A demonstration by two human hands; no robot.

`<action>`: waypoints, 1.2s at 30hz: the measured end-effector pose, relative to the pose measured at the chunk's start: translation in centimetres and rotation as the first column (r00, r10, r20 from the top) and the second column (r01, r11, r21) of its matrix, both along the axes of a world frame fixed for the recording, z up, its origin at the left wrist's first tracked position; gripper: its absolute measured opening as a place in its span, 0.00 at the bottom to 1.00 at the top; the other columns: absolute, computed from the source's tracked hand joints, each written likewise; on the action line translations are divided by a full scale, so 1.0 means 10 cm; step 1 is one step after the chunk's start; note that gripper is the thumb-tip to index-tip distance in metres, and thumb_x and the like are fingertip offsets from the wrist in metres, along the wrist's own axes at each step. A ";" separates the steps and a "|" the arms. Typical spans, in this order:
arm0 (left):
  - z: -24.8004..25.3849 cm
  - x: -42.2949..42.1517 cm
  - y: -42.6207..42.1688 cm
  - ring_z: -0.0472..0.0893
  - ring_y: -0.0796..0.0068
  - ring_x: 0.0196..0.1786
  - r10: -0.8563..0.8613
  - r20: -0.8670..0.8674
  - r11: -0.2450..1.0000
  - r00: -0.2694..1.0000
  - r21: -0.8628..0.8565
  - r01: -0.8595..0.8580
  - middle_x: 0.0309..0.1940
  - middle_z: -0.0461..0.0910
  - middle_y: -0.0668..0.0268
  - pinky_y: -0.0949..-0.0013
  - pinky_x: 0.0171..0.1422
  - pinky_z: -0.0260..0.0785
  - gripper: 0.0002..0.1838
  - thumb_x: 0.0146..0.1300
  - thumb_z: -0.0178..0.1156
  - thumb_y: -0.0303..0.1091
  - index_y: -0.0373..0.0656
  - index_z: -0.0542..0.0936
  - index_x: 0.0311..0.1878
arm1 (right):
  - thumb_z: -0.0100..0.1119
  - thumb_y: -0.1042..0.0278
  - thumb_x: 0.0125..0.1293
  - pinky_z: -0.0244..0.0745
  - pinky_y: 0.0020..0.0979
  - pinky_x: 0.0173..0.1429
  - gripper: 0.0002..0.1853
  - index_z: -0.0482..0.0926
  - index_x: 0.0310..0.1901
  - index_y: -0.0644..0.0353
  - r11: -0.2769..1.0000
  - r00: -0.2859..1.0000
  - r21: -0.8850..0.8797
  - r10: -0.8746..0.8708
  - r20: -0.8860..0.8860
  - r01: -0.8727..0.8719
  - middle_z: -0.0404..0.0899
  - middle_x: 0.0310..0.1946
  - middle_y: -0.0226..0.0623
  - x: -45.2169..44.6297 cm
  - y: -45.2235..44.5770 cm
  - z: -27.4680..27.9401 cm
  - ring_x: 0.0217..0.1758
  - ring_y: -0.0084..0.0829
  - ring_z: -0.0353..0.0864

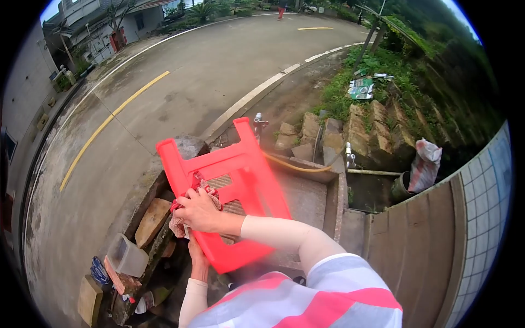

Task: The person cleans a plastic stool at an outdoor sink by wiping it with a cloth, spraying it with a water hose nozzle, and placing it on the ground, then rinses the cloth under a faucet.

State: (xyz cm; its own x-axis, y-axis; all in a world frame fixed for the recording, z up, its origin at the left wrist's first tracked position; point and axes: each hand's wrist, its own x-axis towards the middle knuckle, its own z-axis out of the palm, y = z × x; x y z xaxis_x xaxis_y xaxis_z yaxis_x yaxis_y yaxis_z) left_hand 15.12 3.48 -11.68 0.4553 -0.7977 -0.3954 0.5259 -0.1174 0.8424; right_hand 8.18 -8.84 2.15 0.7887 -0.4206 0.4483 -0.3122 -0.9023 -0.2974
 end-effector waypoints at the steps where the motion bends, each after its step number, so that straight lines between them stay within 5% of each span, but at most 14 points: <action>1: 0.40 -0.06 -0.03 0.80 0.70 0.50 0.023 -0.152 1.000 0.988 -0.014 -0.025 0.53 0.77 0.60 0.65 0.53 0.76 0.32 0.71 0.48 0.57 0.35 0.69 0.63 | 0.65 0.63 0.52 0.64 0.42 0.50 0.11 0.84 0.39 0.45 0.995 0.995 0.097 -0.035 0.091 0.026 0.77 0.45 0.28 -0.13 0.03 0.12 0.48 0.34 0.70; 2: 0.74 -0.11 -0.06 0.80 0.70 0.51 0.045 -0.300 0.998 0.953 -0.022 -0.055 0.55 0.77 0.60 0.64 0.55 0.75 0.33 0.71 0.48 0.56 0.35 0.68 0.64 | 0.65 0.63 0.53 0.65 0.40 0.51 0.11 0.84 0.40 0.46 0.980 0.981 0.195 -0.077 0.180 0.041 0.77 0.45 0.28 -0.25 0.00 0.25 0.48 0.34 0.71; 5: 1.09 -0.02 -0.02 0.79 0.68 0.53 0.006 -0.180 0.999 0.984 0.040 0.001 0.55 0.76 0.58 0.64 0.57 0.74 0.31 0.73 0.45 0.54 0.33 0.69 0.61 | 0.67 0.64 0.55 0.67 0.36 0.53 0.15 0.82 0.46 0.52 0.900 0.869 0.435 -0.235 0.434 0.026 0.78 0.43 0.31 -0.63 -0.16 0.57 0.48 0.35 0.72; 7: 1.35 0.10 0.06 0.80 0.69 0.50 0.002 -0.071 1.000 0.997 0.028 0.000 0.53 0.77 0.58 0.65 0.56 0.74 0.28 0.74 0.43 0.51 0.31 0.72 0.57 | 0.63 0.72 0.61 0.70 0.29 0.53 0.13 0.79 0.48 0.61 0.578 0.723 0.778 -0.423 0.545 -0.248 0.77 0.41 0.33 -0.96 -0.24 0.75 0.47 0.27 0.75; 11: 2.12 0.38 0.27 0.79 0.75 0.48 -0.120 0.087 0.974 0.989 -0.183 0.134 0.47 0.80 0.60 0.70 0.55 0.70 0.18 0.69 0.56 0.40 0.32 0.76 0.49 | 0.59 0.74 0.67 0.74 0.21 0.44 0.12 0.78 0.51 0.62 0.546 0.461 0.760 -0.606 0.648 -0.351 0.81 0.39 0.29 -1.62 -0.29 1.00 0.38 0.16 0.78; 16: 2.83 0.40 0.23 0.79 0.80 0.41 -0.324 0.375 0.930 0.868 -0.042 0.365 0.39 0.81 0.64 0.73 0.48 0.71 0.16 0.64 0.63 0.37 0.33 0.76 0.45 | 0.60 0.73 0.65 0.74 0.21 0.43 0.14 0.78 0.51 0.64 0.516 0.385 0.826 -0.731 0.563 -0.228 0.82 0.40 0.28 -2.33 -0.27 0.49 0.39 0.16 0.78; 19: 2.63 0.45 0.12 0.79 0.79 0.37 -0.429 0.579 0.895 0.693 0.168 0.414 0.37 0.82 0.65 0.74 0.44 0.71 0.19 0.63 0.64 0.41 0.32 0.76 0.44 | 0.61 0.72 0.65 0.73 0.21 0.44 0.14 0.78 0.52 0.64 0.447 0.326 0.867 -0.804 0.498 -0.221 0.82 0.41 0.28 -2.55 -0.13 0.23 0.39 0.16 0.78; 21: 2.52 0.34 0.02 0.81 0.66 0.35 -0.497 0.792 0.857 0.354 0.384 0.343 0.32 0.82 0.55 0.66 0.41 0.72 0.27 0.55 0.69 0.50 0.31 0.76 0.40 | 0.61 0.71 0.65 0.73 0.21 0.44 0.15 0.78 0.52 0.64 0.409 0.311 0.887 -0.832 0.459 -0.215 0.82 0.41 0.28 -2.67 -0.04 0.02 0.39 0.16 0.78; 22: 2.49 0.28 -0.03 0.82 0.59 0.35 -0.562 0.820 0.814 0.112 0.523 0.253 0.30 0.81 0.50 0.62 0.40 0.72 0.30 0.52 0.70 0.53 0.31 0.76 0.39 | 0.61 0.71 0.65 0.73 0.22 0.44 0.15 0.78 0.52 0.64 0.392 0.317 0.897 -0.840 0.440 -0.205 0.82 0.41 0.29 -2.72 -0.01 -0.06 0.40 0.16 0.78; 26: 2.19 -0.08 -0.06 0.81 0.45 0.35 -0.613 0.755 0.725 -0.232 0.654 0.216 0.28 0.81 0.45 0.49 0.39 0.71 0.34 0.49 0.68 0.61 0.32 0.76 0.36 | 0.60 0.70 0.66 0.70 0.19 0.30 0.14 0.77 0.52 0.62 0.347 0.263 0.912 -0.879 0.397 -0.218 0.80 0.33 0.26 -2.78 0.16 -0.32 0.29 0.14 0.74; 30: 2.07 -0.40 -0.01 0.81 0.43 0.32 -0.607 0.739 0.712 -0.293 0.669 0.213 0.24 0.79 0.43 0.48 0.37 0.72 0.33 0.51 0.67 0.60 0.32 0.75 0.35 | 0.62 0.72 0.63 0.71 0.25 0.33 0.13 0.79 0.49 0.61 0.528 0.346 0.844 -0.812 0.470 0.095 0.77 0.43 0.32 -2.52 0.35 -0.31 0.33 0.25 0.76; 32: 2.06 -0.51 0.00 0.81 0.43 0.30 -0.600 0.738 0.720 -0.309 0.666 0.192 0.23 0.79 0.43 0.48 0.35 0.72 0.33 0.51 0.67 0.59 0.31 0.75 0.35 | 0.65 0.73 0.57 0.71 0.34 0.47 0.14 0.81 0.47 0.59 0.735 0.535 0.446 -0.678 0.504 0.510 0.75 0.50 0.36 -2.35 0.37 -0.56 0.47 0.36 0.75; 34: 2.01 -0.58 0.09 0.81 0.42 0.29 -0.578 0.748 0.739 -0.326 0.649 0.181 0.22 0.79 0.43 0.48 0.34 0.72 0.32 0.52 0.66 0.59 0.31 0.74 0.34 | 0.67 0.72 0.52 0.64 0.39 0.54 0.16 0.83 0.45 0.55 0.792 0.571 0.517 -0.600 0.560 0.325 0.75 0.51 0.39 -2.07 0.59 -0.26 0.54 0.41 0.70; 36: 2.00 -0.63 0.16 0.80 0.42 0.30 -0.543 0.803 0.764 -0.246 0.594 0.253 0.22 0.78 0.43 0.49 0.35 0.72 0.31 0.52 0.67 0.57 0.31 0.74 0.34 | 0.68 0.70 0.50 0.63 0.39 0.52 0.16 0.84 0.43 0.52 0.888 0.687 0.323 -0.459 0.563 0.329 0.76 0.52 0.36 -1.85 0.73 -0.09 0.53 0.39 0.71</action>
